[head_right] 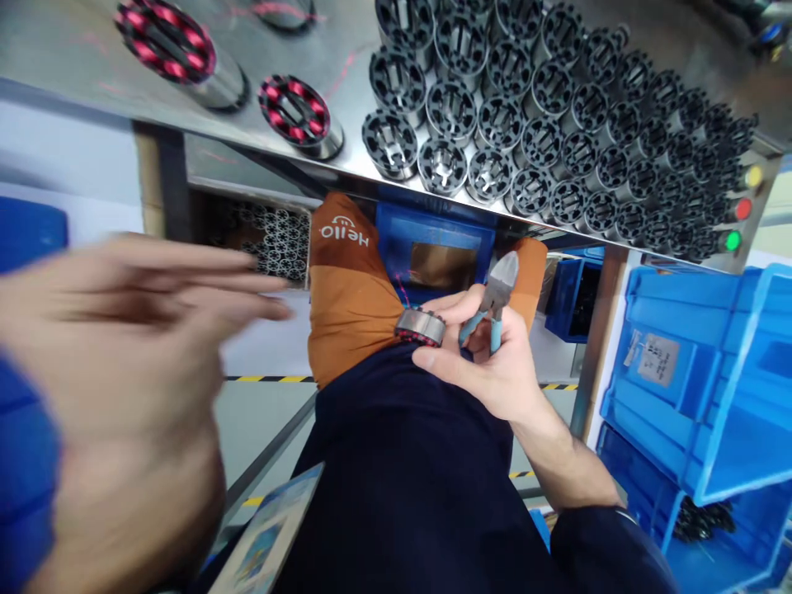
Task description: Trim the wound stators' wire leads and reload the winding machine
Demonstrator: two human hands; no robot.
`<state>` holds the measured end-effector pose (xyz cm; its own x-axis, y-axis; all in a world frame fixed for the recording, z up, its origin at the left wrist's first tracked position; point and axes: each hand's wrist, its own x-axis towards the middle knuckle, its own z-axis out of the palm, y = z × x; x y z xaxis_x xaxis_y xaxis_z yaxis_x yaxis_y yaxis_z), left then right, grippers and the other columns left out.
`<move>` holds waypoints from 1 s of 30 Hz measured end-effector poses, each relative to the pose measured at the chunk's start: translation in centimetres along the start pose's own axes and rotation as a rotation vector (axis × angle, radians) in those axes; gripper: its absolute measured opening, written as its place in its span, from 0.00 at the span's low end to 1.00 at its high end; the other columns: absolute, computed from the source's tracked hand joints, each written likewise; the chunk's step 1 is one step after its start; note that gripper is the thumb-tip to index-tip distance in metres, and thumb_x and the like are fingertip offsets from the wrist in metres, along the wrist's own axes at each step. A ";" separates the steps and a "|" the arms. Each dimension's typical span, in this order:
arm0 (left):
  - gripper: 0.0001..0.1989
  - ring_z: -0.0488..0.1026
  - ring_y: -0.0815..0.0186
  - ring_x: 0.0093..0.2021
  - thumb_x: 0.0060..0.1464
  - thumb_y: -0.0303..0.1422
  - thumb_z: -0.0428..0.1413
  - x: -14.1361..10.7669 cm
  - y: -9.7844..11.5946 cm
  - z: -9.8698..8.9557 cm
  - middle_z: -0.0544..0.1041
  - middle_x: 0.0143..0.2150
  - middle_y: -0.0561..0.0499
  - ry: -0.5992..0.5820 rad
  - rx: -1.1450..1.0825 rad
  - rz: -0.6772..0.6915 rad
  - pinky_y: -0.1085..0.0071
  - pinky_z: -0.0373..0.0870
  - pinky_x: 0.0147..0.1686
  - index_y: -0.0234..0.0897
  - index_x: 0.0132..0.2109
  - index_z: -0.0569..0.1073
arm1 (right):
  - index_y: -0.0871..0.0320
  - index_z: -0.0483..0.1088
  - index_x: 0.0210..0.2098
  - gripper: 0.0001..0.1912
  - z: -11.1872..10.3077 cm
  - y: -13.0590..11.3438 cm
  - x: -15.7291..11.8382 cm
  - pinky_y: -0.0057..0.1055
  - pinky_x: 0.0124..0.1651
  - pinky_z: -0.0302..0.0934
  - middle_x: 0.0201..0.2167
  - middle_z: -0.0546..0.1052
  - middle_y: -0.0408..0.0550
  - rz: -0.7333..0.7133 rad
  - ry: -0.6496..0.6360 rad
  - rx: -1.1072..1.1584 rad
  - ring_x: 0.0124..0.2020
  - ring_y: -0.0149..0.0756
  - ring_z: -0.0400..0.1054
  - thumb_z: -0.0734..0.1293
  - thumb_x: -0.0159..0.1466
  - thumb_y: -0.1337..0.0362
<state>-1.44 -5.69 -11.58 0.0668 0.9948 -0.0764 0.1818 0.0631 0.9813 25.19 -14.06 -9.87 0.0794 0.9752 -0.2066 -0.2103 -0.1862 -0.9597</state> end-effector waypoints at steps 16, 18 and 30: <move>0.18 0.85 0.64 0.28 0.54 0.31 0.78 -1.5 4.1 6.5 0.90 0.42 0.50 -0.469 -0.295 -0.156 0.75 0.79 0.23 0.43 0.52 0.89 | 0.39 0.86 0.59 0.33 -2.0 0.4 0.2 0.36 0.33 0.71 0.29 0.76 0.37 -0.207 0.001 -0.264 0.27 0.33 0.69 0.87 0.58 0.37; 0.18 0.85 0.65 0.27 0.52 0.29 0.78 -1.5 4.3 6.7 0.90 0.45 0.50 -0.487 -0.284 -0.136 0.76 0.79 0.23 0.43 0.50 0.90 | 0.42 0.87 0.57 0.34 -2.3 0.2 0.3 0.37 0.34 0.72 0.27 0.74 0.37 -0.130 -0.041 -0.294 0.30 0.36 0.72 0.87 0.57 0.35; 0.17 0.86 0.69 0.29 0.56 0.25 0.73 -1.8 4.9 7.2 0.87 0.44 0.53 -0.570 -0.263 -0.086 0.81 0.81 0.27 0.44 0.52 0.89 | 0.43 0.90 0.45 0.10 -3.0 0.4 0.1 0.38 0.32 0.65 0.23 0.74 0.38 -0.117 -0.148 -0.185 0.26 0.33 0.66 0.85 0.66 0.50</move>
<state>6.37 -7.77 -7.94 0.5876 0.7915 -0.1678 -0.0325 0.2303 0.9726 28.06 -14.40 -10.80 -0.0533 0.9957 -0.0754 -0.0254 -0.0768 -0.9967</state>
